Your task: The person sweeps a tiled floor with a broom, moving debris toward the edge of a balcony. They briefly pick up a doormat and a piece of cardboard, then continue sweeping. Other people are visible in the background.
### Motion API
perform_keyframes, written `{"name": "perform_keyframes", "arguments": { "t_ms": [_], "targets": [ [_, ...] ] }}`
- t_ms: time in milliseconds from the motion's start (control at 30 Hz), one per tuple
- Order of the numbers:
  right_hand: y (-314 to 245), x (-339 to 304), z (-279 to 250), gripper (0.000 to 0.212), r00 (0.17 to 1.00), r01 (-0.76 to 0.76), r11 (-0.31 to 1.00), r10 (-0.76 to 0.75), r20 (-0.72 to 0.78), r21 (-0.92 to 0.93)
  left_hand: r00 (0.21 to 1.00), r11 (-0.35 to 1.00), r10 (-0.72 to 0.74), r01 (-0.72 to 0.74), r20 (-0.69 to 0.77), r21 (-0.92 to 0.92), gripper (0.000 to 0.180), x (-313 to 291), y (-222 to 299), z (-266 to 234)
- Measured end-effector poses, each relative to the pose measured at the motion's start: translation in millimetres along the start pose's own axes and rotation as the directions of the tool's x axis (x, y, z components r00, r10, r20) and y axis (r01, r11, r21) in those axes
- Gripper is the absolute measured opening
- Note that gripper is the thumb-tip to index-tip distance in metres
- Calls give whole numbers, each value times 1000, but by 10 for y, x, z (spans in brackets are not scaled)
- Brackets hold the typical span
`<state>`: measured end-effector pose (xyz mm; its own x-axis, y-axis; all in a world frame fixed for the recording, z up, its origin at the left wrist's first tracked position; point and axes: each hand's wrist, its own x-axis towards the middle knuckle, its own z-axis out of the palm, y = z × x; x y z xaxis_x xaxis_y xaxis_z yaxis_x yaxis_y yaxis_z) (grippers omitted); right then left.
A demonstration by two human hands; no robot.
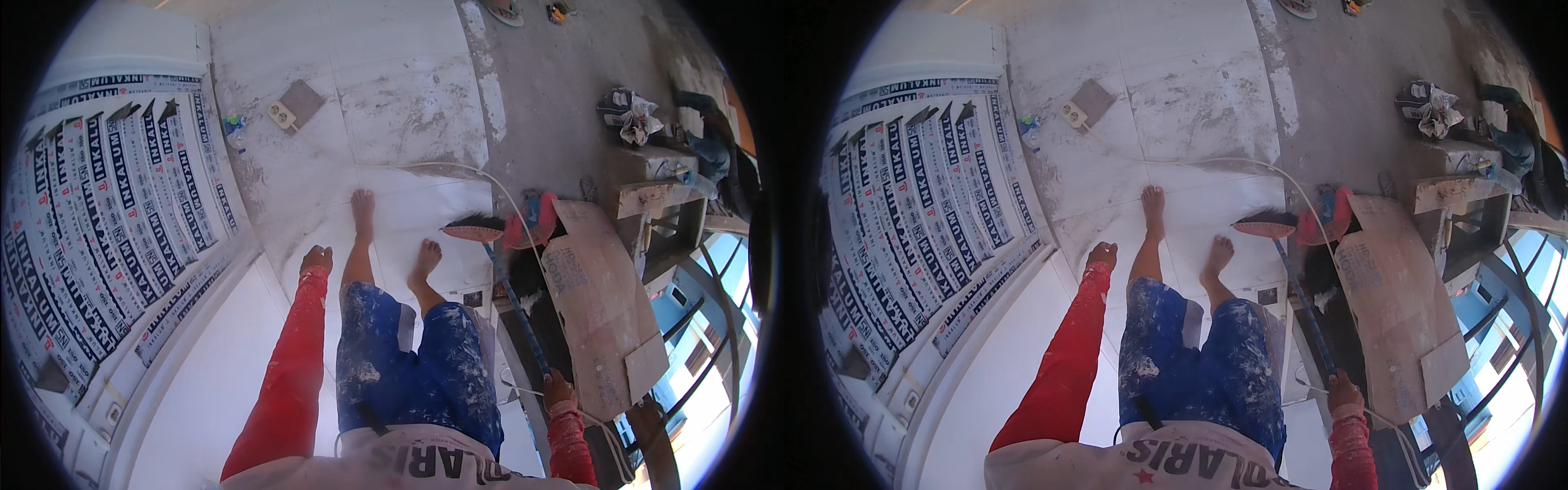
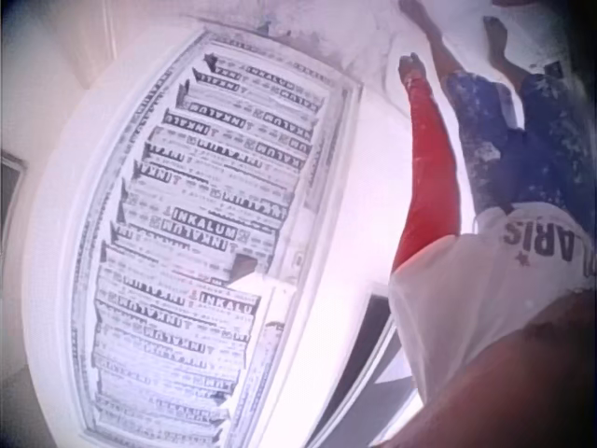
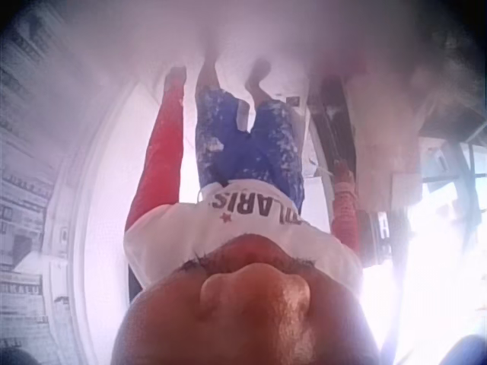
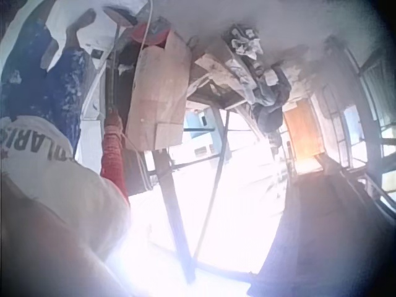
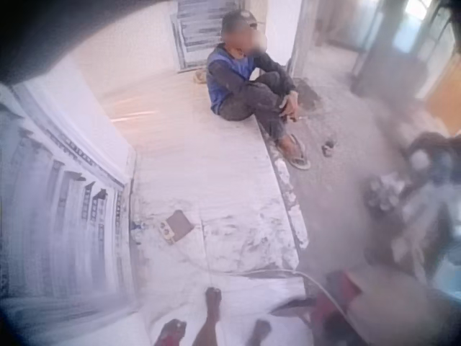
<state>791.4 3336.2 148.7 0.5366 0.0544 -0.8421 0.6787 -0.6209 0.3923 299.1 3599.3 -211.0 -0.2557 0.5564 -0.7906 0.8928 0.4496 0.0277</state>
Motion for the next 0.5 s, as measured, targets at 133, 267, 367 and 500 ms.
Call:
{"name": "perform_keyframes", "arguments": {
  "t_ms": [133,267,367,500],
  "targets": [
    [-542,-30,190,39,965,-196,980,188,181,29,983,987,159,-161,-89,-21,32,1272,524,-26],
    [-828,136,-131,39,898,-342,940,323,300,10,979,961,200,-202,-30,-190,31,2758,907,180],
    [-817,349,-477,41,920,-304,951,306,244,-46,948,973,-53,-22,-314,-231,62,3556,1261,377],
    [-730,606,-839,40,907,-319,947,319,274,-47,761,617,-645,468,-66,-632,79,4113,1550,456]
  ]
}}
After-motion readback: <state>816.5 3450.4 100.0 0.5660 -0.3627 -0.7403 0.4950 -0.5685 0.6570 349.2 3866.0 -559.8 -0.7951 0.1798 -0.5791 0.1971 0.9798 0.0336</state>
